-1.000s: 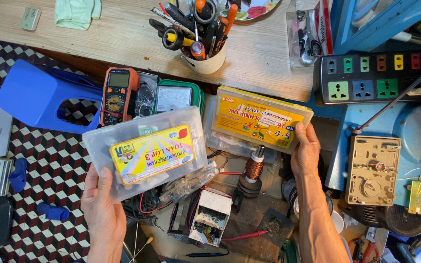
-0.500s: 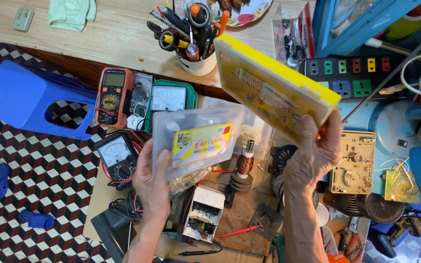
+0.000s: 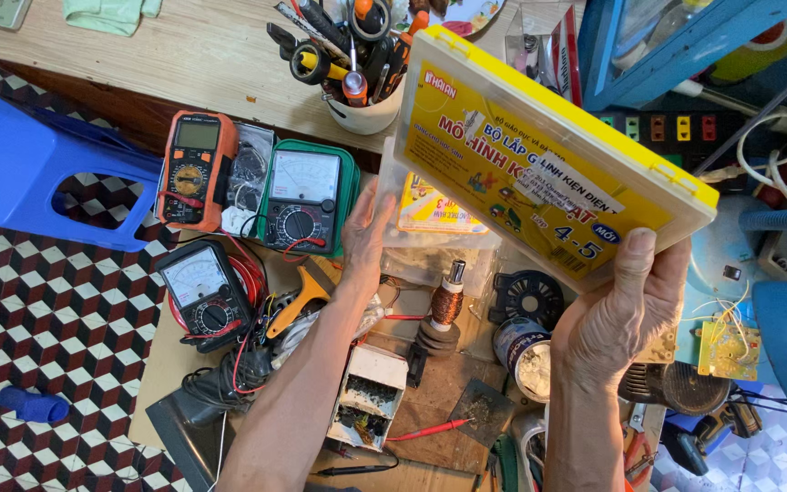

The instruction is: The person opens a plastic box and removes a small copper-wound coil. They then pick up a small black rectangular component and repeatedly wrap a thin wire around it by hand. The person continues to manipulate the coil and the wrapped component throughout the clip.

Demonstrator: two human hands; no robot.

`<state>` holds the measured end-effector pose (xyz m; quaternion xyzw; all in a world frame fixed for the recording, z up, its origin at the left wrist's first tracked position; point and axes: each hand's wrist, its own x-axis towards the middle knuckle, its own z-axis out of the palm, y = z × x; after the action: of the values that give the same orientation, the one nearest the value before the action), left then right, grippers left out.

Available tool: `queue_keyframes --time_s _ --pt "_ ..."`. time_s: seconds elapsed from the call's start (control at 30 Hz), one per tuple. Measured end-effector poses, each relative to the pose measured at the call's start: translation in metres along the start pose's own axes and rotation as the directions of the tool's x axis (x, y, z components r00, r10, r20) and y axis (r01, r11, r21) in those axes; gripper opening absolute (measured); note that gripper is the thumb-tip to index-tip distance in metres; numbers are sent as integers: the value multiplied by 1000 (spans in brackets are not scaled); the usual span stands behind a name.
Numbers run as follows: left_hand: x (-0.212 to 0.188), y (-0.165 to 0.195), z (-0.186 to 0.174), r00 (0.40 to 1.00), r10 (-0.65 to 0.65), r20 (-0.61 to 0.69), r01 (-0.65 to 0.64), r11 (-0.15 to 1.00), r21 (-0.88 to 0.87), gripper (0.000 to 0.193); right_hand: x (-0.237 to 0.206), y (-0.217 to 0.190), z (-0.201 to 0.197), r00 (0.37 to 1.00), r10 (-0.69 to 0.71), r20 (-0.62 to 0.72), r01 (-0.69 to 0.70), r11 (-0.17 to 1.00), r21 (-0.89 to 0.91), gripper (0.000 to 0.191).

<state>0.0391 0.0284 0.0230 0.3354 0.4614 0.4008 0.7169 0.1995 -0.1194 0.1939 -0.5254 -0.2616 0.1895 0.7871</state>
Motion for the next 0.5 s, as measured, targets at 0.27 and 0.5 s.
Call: queue_keyframes --time_s 0.27,0.5 --pt "9 -16 -12 999 -47 -28 50 986 158 67 1 26 -7 996 78 34 -78 997 13 38" --pt "-14 -34 3 953 96 -288 36 906 421 57 5 42 -8 987 160 32 -161 987 26 38"
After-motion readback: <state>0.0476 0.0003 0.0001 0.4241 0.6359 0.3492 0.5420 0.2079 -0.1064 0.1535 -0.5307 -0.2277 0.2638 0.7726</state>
